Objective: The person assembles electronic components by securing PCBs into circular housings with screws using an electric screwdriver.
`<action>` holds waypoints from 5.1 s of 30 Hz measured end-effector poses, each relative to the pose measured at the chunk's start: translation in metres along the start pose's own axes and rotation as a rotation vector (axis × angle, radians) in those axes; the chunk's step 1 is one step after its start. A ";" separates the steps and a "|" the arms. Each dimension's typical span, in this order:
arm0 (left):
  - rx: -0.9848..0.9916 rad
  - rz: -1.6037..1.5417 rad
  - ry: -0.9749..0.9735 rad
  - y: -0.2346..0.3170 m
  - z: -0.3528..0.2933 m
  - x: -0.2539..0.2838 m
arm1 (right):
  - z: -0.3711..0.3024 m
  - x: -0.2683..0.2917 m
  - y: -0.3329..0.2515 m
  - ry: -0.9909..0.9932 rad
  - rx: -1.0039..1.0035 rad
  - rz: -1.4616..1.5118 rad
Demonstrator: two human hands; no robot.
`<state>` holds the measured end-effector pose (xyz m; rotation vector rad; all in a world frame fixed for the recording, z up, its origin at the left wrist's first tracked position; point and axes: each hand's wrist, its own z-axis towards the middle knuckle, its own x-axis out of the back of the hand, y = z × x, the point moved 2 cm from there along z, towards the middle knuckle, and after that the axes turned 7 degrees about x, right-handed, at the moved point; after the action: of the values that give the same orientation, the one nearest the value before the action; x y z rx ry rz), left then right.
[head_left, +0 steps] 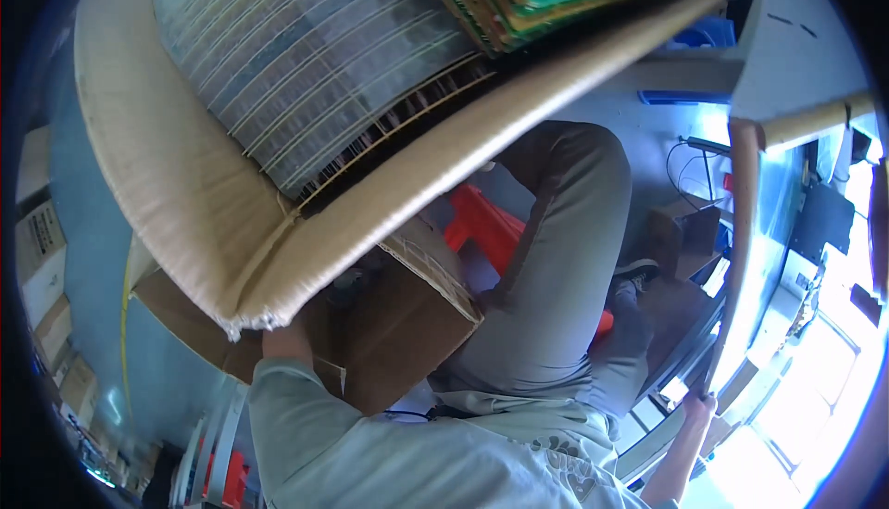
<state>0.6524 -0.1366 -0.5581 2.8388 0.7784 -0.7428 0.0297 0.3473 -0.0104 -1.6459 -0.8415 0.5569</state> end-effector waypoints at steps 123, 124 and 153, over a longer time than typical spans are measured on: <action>-1.188 2.034 -1.860 -0.467 -0.272 -0.726 | 0.084 -0.097 -0.134 -0.914 0.057 0.247; -1.168 2.050 -1.851 -0.467 -0.271 -0.725 | 0.075 -0.092 -0.124 -0.910 0.039 0.244; -1.126 2.186 -1.841 -0.466 -0.261 -0.719 | -0.005 -0.148 -0.119 -1.443 1.024 -1.080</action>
<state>-0.0098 -0.0011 0.0304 0.1109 -1.3456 -0.9832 -0.0876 0.2416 0.0950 0.4583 -1.7980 1.0683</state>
